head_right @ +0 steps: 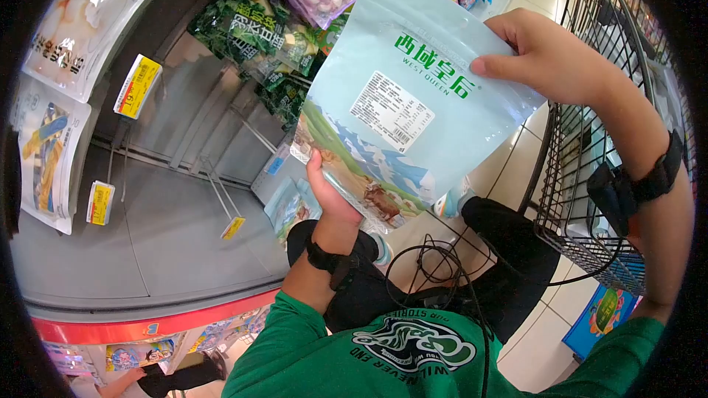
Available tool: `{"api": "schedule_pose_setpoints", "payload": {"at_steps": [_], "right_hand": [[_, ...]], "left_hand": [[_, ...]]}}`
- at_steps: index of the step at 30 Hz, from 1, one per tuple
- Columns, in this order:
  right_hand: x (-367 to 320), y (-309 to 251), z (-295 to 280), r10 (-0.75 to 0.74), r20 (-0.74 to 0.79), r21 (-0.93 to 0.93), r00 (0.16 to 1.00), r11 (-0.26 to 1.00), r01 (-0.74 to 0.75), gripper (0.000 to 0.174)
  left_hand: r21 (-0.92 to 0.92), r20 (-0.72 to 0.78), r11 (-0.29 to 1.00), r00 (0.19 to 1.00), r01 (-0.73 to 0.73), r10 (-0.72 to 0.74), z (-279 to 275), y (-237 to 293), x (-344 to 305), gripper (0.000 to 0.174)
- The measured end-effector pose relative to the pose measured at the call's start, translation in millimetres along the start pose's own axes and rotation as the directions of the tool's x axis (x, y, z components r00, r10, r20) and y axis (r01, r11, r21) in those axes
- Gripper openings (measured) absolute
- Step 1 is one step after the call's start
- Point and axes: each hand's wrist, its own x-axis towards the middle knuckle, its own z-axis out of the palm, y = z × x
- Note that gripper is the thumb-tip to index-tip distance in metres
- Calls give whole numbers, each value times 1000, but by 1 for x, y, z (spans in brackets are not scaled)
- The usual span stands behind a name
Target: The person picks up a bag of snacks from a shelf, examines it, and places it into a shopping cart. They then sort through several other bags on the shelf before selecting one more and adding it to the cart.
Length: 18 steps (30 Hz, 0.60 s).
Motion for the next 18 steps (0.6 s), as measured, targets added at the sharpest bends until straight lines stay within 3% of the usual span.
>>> {"api": "schedule_pose_setpoints", "payload": {"at_steps": [13,15,18], "right_hand": [[-1,7,0,-19,17,60,1000,998,18,31],[-2,3,-1,93,75,97,993,990,-100,32],[-3,5,1,17,45,149,999,989,-24,34]], "left_hand": [[19,-4,1000,1000,23,-23,3,-4,-1,60],[36,-18,999,1000,17,-16,5,-5,-3,60],[55,-8,998,1000,17,-17,1,-6,-2,60]]}}
